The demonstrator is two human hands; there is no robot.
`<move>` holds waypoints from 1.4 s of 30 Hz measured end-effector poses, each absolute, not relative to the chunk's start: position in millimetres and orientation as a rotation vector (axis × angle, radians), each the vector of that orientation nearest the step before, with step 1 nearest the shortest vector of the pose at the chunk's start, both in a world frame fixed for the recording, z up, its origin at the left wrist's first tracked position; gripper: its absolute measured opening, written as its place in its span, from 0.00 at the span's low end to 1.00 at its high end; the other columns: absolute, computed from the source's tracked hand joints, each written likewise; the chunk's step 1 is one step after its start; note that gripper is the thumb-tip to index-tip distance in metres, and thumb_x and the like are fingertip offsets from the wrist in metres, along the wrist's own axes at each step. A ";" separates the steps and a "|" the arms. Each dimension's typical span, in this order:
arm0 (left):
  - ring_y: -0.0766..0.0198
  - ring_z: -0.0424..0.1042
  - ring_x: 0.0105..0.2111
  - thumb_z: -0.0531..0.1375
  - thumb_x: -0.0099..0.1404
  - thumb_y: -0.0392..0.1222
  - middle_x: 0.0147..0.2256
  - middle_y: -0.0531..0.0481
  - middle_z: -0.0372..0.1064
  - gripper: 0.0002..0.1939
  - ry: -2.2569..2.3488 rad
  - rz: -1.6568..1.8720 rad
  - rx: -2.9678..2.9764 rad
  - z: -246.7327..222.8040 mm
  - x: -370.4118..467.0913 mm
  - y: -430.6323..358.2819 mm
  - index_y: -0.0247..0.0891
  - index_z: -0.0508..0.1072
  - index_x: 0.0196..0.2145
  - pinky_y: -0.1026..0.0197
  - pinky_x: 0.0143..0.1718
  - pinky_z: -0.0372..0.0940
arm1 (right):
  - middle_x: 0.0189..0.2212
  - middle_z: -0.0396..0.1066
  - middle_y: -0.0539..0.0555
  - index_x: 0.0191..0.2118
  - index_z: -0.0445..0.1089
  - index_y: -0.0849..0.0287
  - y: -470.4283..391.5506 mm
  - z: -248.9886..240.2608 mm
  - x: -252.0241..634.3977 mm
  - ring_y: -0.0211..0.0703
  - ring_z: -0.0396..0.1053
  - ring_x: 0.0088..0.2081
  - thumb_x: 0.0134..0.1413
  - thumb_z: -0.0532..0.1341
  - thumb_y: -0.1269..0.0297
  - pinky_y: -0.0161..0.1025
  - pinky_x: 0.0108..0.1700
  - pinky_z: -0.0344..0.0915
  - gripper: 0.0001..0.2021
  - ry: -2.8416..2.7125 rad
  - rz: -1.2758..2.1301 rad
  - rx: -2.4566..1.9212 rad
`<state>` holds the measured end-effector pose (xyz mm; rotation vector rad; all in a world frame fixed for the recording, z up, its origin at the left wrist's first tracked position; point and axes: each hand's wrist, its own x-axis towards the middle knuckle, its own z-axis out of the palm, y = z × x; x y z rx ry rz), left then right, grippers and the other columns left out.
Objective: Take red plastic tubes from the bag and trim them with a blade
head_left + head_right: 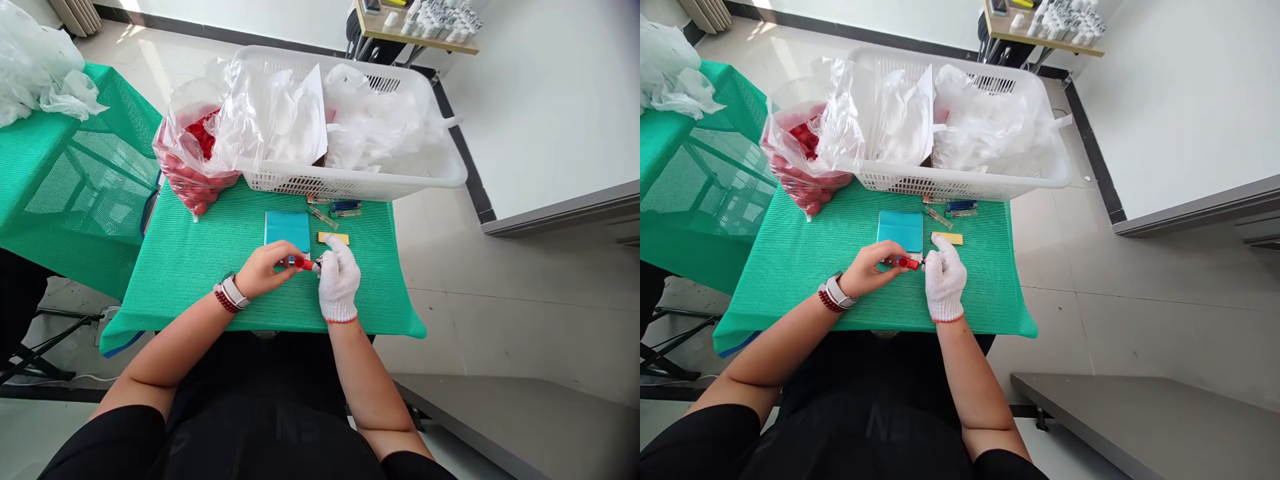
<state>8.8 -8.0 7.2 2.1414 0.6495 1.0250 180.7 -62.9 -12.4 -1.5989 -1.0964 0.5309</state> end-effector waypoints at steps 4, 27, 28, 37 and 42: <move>0.70 0.68 0.28 0.62 0.67 0.38 0.36 0.49 0.74 0.06 0.650 1.050 2.114 8.0 8.6 -8.0 0.38 0.73 0.43 0.66 0.30 0.67 | 0.30 0.76 0.54 0.55 0.72 0.62 -62.6 -11.9 180.9 0.40 0.73 0.28 0.62 0.53 0.57 0.39 0.33 0.73 0.22 -1.121 0.520 -1.625; 0.70 0.69 0.27 0.62 0.67 0.39 0.37 0.48 0.75 0.07 0.683 1.037 2.135 6.9 9.3 -7.0 0.37 0.73 0.42 0.66 0.30 0.67 | 0.30 0.73 0.52 0.51 0.74 0.60 -62.8 -11.7 179.8 0.35 0.69 0.24 0.60 0.55 0.59 0.35 0.27 0.68 0.18 -1.012 0.631 -1.499; 0.70 0.69 0.27 0.62 0.67 0.38 0.37 0.48 0.75 0.07 0.681 1.037 2.135 7.3 9.3 -7.0 0.37 0.73 0.43 0.66 0.30 0.67 | 0.28 0.72 0.51 0.51 0.73 0.60 -61.4 -10.2 180.4 0.35 0.67 0.23 0.60 0.55 0.59 0.34 0.25 0.67 0.18 -0.960 0.642 -1.479; 0.65 0.73 0.35 0.58 0.66 0.34 0.39 0.46 0.74 0.08 0.801 1.095 2.393 4.5 4.5 -3.0 0.37 0.70 0.44 0.63 0.34 0.69 | 0.25 0.69 0.50 0.58 0.68 0.58 -47.7 3.9 241.7 0.37 0.66 0.25 0.63 0.51 0.50 0.34 0.26 0.63 0.25 -0.917 0.534 -1.717; 0.64 0.71 0.30 0.57 0.68 0.33 0.36 0.49 0.75 0.04 0.819 1.076 2.987 11.1 1.4 -0.8 0.37 0.69 0.40 0.60 0.29 0.64 | 0.46 0.76 0.61 0.57 0.71 0.57 -41.2 6.0 281.0 0.53 0.72 0.45 0.61 0.54 0.54 0.49 0.47 0.67 0.23 -1.362 0.190 -2.178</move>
